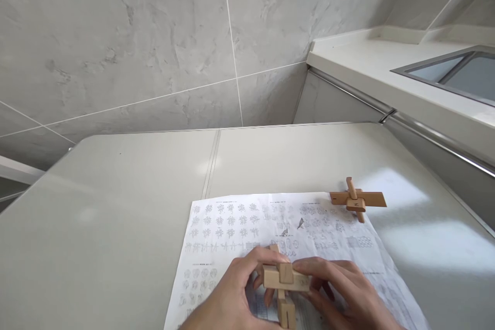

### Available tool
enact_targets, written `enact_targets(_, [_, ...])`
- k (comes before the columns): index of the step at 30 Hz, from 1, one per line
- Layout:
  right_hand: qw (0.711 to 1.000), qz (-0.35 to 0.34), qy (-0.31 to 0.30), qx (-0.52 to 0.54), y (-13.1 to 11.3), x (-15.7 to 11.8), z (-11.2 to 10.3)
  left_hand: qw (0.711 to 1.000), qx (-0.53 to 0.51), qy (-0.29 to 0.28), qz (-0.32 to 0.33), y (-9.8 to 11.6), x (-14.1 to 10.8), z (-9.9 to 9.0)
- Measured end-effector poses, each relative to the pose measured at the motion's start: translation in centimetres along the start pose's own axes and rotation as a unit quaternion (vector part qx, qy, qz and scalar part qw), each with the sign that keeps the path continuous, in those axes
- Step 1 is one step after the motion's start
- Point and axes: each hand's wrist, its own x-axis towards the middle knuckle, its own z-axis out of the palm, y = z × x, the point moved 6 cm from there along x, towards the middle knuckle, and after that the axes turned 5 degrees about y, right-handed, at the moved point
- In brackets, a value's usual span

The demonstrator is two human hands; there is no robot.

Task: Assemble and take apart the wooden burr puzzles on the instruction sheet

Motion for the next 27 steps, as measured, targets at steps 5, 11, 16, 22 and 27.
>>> enact_targets(5, [1.0,-0.003,-0.002,0.005,-0.11,0.14,0.0,1.0,-0.007,0.004,-0.002,0.04,0.0,-0.03])
enact_targets(11, [1.0,0.005,-0.009,0.006,-0.11,0.33,0.01,1.0,-0.002,0.005,-0.004,0.16,-0.11,-0.01])
enact_targets(16, [1.0,0.008,-0.006,0.004,0.0,0.44,-0.03,1.0,0.011,0.011,-0.016,0.27,-0.04,-0.09])
enact_targets(22, [1.0,0.009,0.003,0.003,0.12,0.48,0.04,1.0,0.001,0.013,-0.015,0.21,-0.01,-0.14])
enact_targets(27, [1.0,0.009,-0.008,-0.001,0.29,0.46,0.21,1.0,0.004,0.011,-0.018,0.1,0.08,-0.23])
